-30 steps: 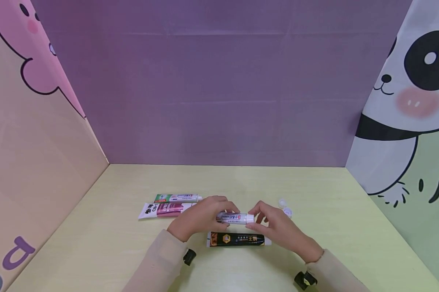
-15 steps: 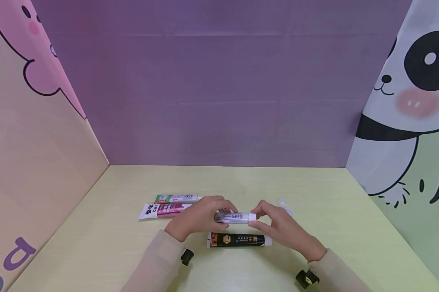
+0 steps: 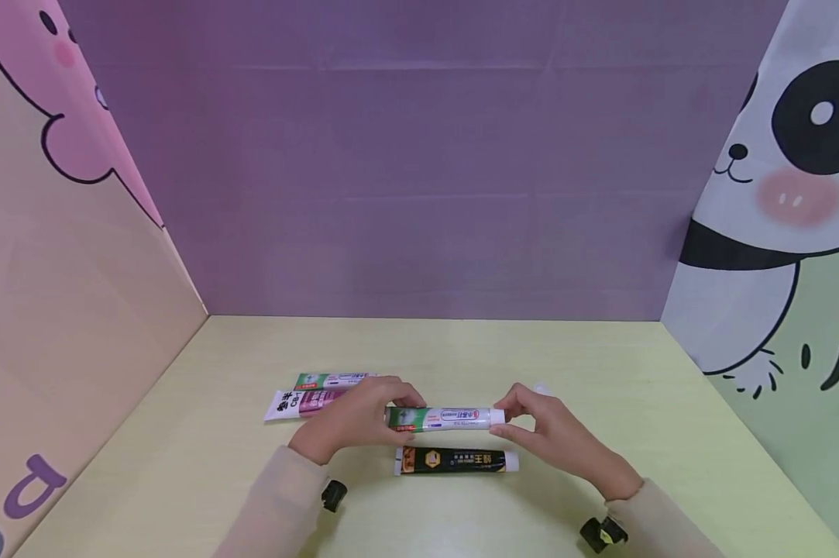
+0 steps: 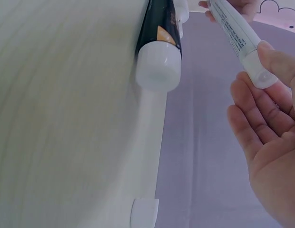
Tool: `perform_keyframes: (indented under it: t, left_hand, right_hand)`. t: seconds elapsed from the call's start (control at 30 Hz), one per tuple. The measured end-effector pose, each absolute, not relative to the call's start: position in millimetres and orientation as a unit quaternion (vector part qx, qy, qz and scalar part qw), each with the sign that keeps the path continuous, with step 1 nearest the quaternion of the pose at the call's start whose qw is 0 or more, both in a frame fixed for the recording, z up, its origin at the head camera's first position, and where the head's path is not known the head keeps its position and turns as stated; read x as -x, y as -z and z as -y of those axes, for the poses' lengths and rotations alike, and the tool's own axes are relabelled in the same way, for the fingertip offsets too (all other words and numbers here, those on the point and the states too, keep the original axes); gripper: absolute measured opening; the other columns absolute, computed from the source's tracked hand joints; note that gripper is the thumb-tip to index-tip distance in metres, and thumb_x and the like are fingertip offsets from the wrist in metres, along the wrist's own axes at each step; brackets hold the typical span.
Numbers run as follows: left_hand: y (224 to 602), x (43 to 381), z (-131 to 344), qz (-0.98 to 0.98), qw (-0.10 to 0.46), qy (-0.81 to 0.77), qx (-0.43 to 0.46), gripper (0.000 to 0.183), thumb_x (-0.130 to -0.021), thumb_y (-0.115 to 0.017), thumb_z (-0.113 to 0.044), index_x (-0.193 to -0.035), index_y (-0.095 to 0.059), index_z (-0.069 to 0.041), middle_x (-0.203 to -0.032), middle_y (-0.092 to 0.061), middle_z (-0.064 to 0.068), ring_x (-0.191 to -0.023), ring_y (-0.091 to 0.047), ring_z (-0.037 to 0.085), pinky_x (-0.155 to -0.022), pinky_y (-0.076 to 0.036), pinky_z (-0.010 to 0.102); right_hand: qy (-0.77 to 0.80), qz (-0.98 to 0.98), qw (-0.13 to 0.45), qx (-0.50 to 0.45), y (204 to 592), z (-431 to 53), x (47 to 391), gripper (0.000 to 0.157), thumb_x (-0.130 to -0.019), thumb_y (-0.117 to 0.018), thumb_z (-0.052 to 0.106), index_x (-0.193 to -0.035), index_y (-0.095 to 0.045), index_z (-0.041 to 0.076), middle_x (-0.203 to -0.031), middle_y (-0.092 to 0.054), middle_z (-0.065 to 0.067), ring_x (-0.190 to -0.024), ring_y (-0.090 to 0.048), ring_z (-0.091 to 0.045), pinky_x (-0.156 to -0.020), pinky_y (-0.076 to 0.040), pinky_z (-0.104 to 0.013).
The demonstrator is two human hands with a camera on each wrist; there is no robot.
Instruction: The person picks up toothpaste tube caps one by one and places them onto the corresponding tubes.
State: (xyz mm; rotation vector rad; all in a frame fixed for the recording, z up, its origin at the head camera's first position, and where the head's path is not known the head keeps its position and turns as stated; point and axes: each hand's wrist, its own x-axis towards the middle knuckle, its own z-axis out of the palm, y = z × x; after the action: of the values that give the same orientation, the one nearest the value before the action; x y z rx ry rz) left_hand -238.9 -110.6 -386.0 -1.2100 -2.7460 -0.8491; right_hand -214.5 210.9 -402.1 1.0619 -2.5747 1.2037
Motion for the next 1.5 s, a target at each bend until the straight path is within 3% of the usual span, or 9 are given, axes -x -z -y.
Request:
perform_keyframes:
  t: [0.4,0.83,1.1,1.5]
  left_hand:
    - [392,237,113,0.880,0.003,0.285,0.379,0.037,-0.081,-0.083,-0.016,-0.117,-0.073,-0.012,-0.105,-0.067,-0.007,-0.088,-0.058,0.007,-0.078,-0.055,0.030]
    - [398,239,107,0.883,0.027,0.256,0.393,0.036,-0.085,-0.081,-0.016,-0.119,-0.073,-0.009,-0.112,-0.068,0.000,-0.092,-0.059,0.011,-0.082,-0.054,0.031]
    - [401,242,105,0.880,0.016,0.255,0.401,0.036,-0.086,-0.079,-0.013,-0.121,-0.072,-0.006,-0.115,-0.070,0.005,-0.095,-0.061,0.011,-0.082,-0.055,0.033]
    - [409,246,100,0.887,-0.013,0.244,0.391,0.033,-0.090,-0.075,-0.015,-0.121,-0.072,-0.004,-0.113,-0.070,0.007,-0.090,-0.059,0.011,-0.078,-0.052,0.026]
  right_hand:
    - [-0.393,0.859,0.044,-0.324,407,-217,218,0.020,-0.091,-0.076,0.023,-0.104,-0.062,0.019,-0.096,-0.066,0.013,-0.085,-0.062,-0.008,-0.072,-0.051,-0.030]
    - [-0.386,0.874,0.035,-0.294,411,-217,220,0.019,-0.089,-0.077,0.019,-0.104,-0.067,0.012,-0.094,-0.065,0.009,-0.080,-0.061,-0.008,-0.069,-0.052,-0.027]
    - [-0.374,0.882,0.022,-0.286,413,-215,222,0.018,-0.090,-0.076,0.016,-0.106,-0.070,0.009,-0.091,-0.065,0.009,-0.078,-0.061,-0.007,-0.069,-0.052,-0.026]
    - [-0.369,0.892,-0.023,-0.261,417,-210,225,0.015,-0.090,-0.074,0.008,-0.104,-0.069,0.004,-0.092,-0.067,0.003,-0.080,-0.062,-0.011,-0.069,-0.054,-0.025]
